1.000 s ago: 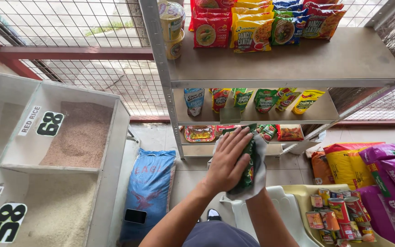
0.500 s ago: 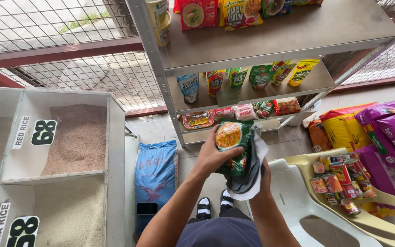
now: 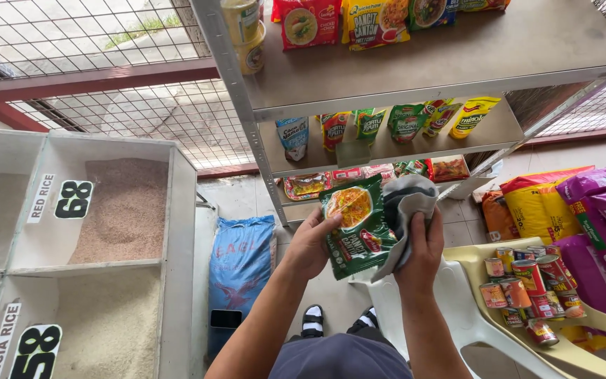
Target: Wiping down and organizing instant noodle packets on a shelf in a grocery store.
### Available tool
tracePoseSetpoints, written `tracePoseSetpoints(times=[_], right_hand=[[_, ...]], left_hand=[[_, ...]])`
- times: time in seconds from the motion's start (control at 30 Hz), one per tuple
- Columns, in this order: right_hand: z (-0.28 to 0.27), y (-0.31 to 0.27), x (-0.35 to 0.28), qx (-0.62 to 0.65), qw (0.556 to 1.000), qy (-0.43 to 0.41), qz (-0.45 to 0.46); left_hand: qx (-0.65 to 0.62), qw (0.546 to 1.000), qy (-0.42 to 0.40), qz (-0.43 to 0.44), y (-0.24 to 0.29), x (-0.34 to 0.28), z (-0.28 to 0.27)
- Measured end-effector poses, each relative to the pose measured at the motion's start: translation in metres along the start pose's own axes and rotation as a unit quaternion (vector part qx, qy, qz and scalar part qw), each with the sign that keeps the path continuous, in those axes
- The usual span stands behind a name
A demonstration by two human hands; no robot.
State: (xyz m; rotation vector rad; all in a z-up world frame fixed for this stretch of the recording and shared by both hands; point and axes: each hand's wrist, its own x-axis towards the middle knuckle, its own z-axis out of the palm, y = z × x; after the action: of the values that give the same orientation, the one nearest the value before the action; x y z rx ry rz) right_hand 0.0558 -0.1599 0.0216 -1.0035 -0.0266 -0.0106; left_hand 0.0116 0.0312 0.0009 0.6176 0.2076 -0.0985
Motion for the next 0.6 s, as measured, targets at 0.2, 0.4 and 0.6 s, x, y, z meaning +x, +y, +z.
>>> tracePoseSetpoints(times=[0.2,0.4,0.6], right_hand=[[-0.007,-0.044,0.033,-0.35,0.896,-0.166,-0.219],[-0.022,-0.078,0.043,-0.532,0.681,-0.352,-0.359],[-0.11,-0.08,0.045,-0.415,0.794,-0.388,-0.217]], left_hand=[[0.047,0.999,0.022,0.013,-0.017,0.026,0.041],[0.166,0.983,0.048,0.055,-0.046,0.08,0.04],[0.227,0.969,0.098,0.024,-0.049,0.117,0.059]])
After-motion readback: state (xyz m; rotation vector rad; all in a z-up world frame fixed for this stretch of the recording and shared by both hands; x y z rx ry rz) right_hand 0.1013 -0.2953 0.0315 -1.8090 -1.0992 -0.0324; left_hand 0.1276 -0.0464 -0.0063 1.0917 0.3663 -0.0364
